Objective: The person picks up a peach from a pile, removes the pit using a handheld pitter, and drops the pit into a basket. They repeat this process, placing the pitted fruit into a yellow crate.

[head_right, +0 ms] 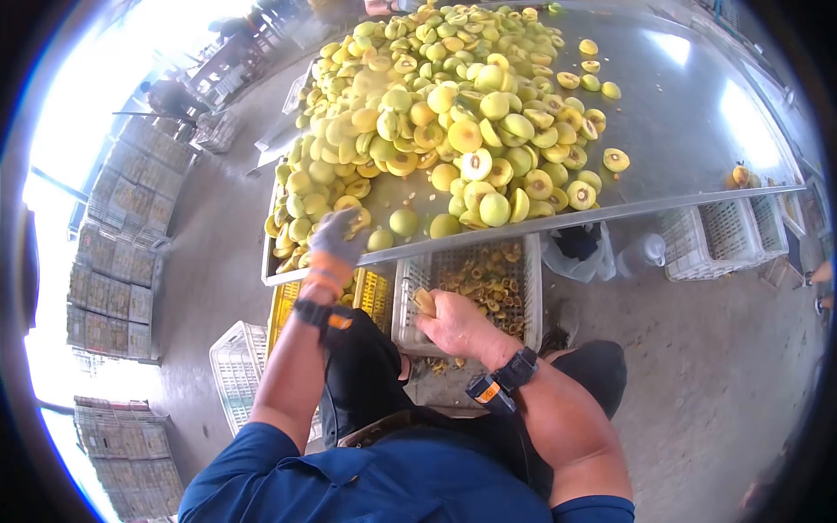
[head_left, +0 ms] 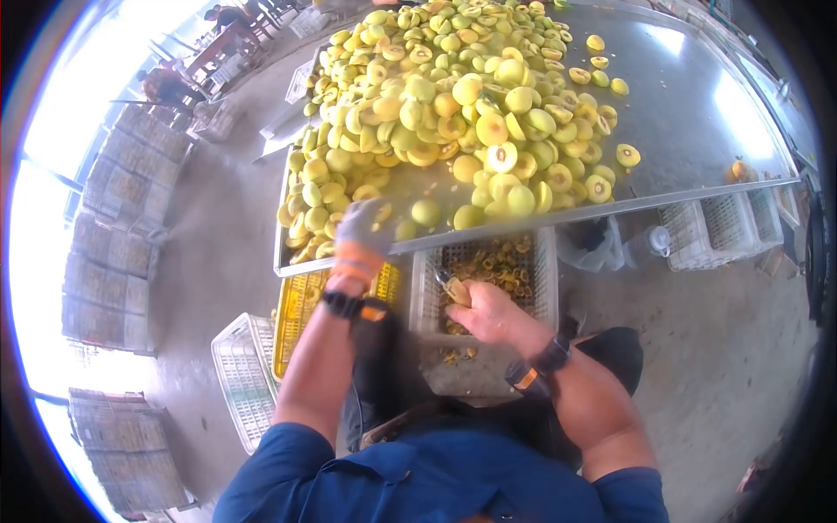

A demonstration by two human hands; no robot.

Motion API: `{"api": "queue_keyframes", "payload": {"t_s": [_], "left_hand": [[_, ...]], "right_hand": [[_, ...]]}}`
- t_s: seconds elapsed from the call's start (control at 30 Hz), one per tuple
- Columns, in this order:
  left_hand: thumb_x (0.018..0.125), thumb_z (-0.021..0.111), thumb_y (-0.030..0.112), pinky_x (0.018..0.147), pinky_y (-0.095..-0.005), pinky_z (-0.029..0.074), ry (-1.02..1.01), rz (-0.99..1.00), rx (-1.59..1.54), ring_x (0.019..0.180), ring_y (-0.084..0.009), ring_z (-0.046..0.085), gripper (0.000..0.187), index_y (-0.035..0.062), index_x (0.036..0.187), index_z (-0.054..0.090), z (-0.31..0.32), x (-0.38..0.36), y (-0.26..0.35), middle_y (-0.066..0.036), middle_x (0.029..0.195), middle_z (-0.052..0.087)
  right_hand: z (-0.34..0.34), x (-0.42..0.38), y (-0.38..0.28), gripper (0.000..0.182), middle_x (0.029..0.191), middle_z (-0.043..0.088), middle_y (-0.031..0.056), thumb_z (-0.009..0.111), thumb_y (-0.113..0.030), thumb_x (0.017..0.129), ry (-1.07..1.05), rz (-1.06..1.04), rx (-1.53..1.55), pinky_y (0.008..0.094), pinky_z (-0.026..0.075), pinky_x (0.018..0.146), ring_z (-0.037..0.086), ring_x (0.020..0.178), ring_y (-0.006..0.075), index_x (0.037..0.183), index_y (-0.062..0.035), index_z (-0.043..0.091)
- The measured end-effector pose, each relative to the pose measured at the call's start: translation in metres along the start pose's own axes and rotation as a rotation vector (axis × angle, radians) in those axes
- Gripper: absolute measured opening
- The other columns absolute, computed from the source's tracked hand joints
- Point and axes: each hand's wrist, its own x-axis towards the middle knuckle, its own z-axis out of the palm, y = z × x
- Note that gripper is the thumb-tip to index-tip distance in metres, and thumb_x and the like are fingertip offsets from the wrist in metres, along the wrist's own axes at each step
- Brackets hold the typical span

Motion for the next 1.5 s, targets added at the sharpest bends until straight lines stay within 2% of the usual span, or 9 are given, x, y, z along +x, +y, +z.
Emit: {"api": "queue_keyframes", "payload": {"t_s": [0.23, 0.33, 0.37, 0.53, 0.7, 1.0, 1.13, 1.27, 1.5], "left_hand": [[0.087, 0.084, 0.028, 0.096, -0.0433, 0.058, -0.504, 0.016, 0.201, 0.112, -0.0359, 0.072, 0.039, 0.0121, 0.123, 0.078, 0.057, 0.063, 0.037, -0.019, 0.127, 0.073], [0.086, 0.081, 0.016, 0.086, -0.0414, 0.061, -0.465, -0.417, -0.682, 0.097, -0.0364, 0.075, 0.030, 0.0105, 0.116, 0.080, 0.052, 0.060, 0.003, -0.017, 0.122, 0.077], [0.085, 0.082, 0.009, 0.081, -0.0361, 0.062, -0.337, 0.183, -0.637, 0.095, -0.0328, 0.076, 0.027, 0.0043, 0.112, 0.078, 0.046, 0.054, -0.010, -0.016, 0.119, 0.077], [0.090, 0.067, 0.021, 0.109, -0.0432, 0.054, -0.355, -0.137, -0.871, 0.124, -0.0332, 0.067, 0.059, -0.0094, 0.140, 0.058, 0.027, 0.005, 0.029, -0.024, 0.138, 0.067], [0.091, 0.062, 0.025, 0.116, -0.0444, 0.050, -0.462, -0.468, -1.690, 0.128, -0.0356, 0.066, 0.069, -0.0122, 0.148, 0.053, 0.020, -0.015, 0.081, -0.027, 0.142, 0.065], [0.092, 0.056, 0.015, 0.111, -0.0394, 0.050, -0.380, -0.359, -1.405, 0.124, -0.0293, 0.067, 0.057, -0.0080, 0.145, 0.060, 0.011, -0.032, 0.105, -0.021, 0.136, 0.070], [0.086, 0.076, 0.002, 0.099, -0.0382, 0.057, -0.249, 0.254, -0.197, 0.111, -0.0323, 0.073, 0.046, -0.0037, 0.132, 0.070, -0.001, -0.015, 0.112, -0.019, 0.121, 0.076], [0.085, 0.071, 0.002, 0.096, -0.0454, 0.056, 0.009, 0.063, -0.190, 0.110, -0.0437, 0.071, 0.045, -0.0025, 0.130, 0.069, 0.037, -0.032, 0.108, -0.023, 0.120, 0.075], [0.086, 0.067, 0.004, 0.094, -0.0473, 0.057, -0.037, -0.023, -0.297, 0.105, -0.0454, 0.070, 0.036, -0.0018, 0.122, 0.071, 0.039, -0.033, 0.116, -0.024, 0.116, 0.074]], "right_hand": [[-0.014, 0.001, -0.010, 0.035, 0.095, 0.073, 0.0283, 0.070, -0.028, 0.096, 0.075, -0.014, 0.085, 0.0509, 0.055, 0.085, 0.071, 0.094, 0.0471, 0.108, 0.0045, 0.067], [-0.024, 0.002, -0.016, 0.034, 0.094, 0.073, 0.0263, 0.070, -0.028, 0.096, 0.064, -0.020, 0.116, 0.0483, 0.055, 0.083, 0.071, 0.090, 0.0430, 0.109, 0.0041, 0.067], [-0.026, 0.004, -0.018, 0.033, 0.092, 0.073, 0.0246, 0.069, -0.027, 0.097, 0.076, -0.029, 0.168, 0.0469, 0.054, 0.082, 0.071, 0.088, 0.0399, 0.109, 0.0042, 0.066], [-0.024, 0.006, -0.023, 0.015, 0.083, 0.059, -0.0013, 0.067, -0.015, 0.103, 0.062, -0.083, 0.462, 0.0301, 0.044, 0.059, 0.054, 0.067, 0.0090, 0.112, -0.0025, 0.064], [-0.020, 0.005, -0.015, 0.014, 0.079, 0.058, -0.0006, 0.064, -0.017, 0.104, 0.136, -0.125, 0.405, 0.0305, 0.044, 0.055, 0.053, 0.063, 0.0084, 0.107, -0.0033, 0.061], [-0.024, -0.004, -0.022, 0.011, 0.072, 0.052, 0.0010, 0.060, -0.015, 0.104, -0.134, 0.157, 0.798, 0.0361, 0.042, 0.048, 0.049, 0.050, 0.0156, 0.099, -0.0061, 0.057], [-0.004, 0.013, 0.006, 0.014, 0.071, 0.060, 0.0076, 0.061, -0.015, 0.102, 0.153, -0.259, 0.392, 0.0357, 0.043, 0.046, 0.056, 0.049, 0.0169, 0.101, -0.0006, 0.062], [0.010, 0.017, 0.011, 0.012, 0.078, 0.063, 0.0110, 0.058, -0.012, 0.101, 0.338, -0.434, 0.123, 0.0351, 0.045, 0.048, 0.056, 0.052, 0.0163, 0.100, -0.0008, 0.062], [-0.018, -0.007, -0.022, 0.011, 0.070, 0.055, 0.0029, 0.058, -0.013, 0.103, -0.182, 0.128, 0.755, 0.0332, 0.039, 0.043, 0.050, 0.049, 0.0141, 0.098, -0.0033, 0.059]]}}
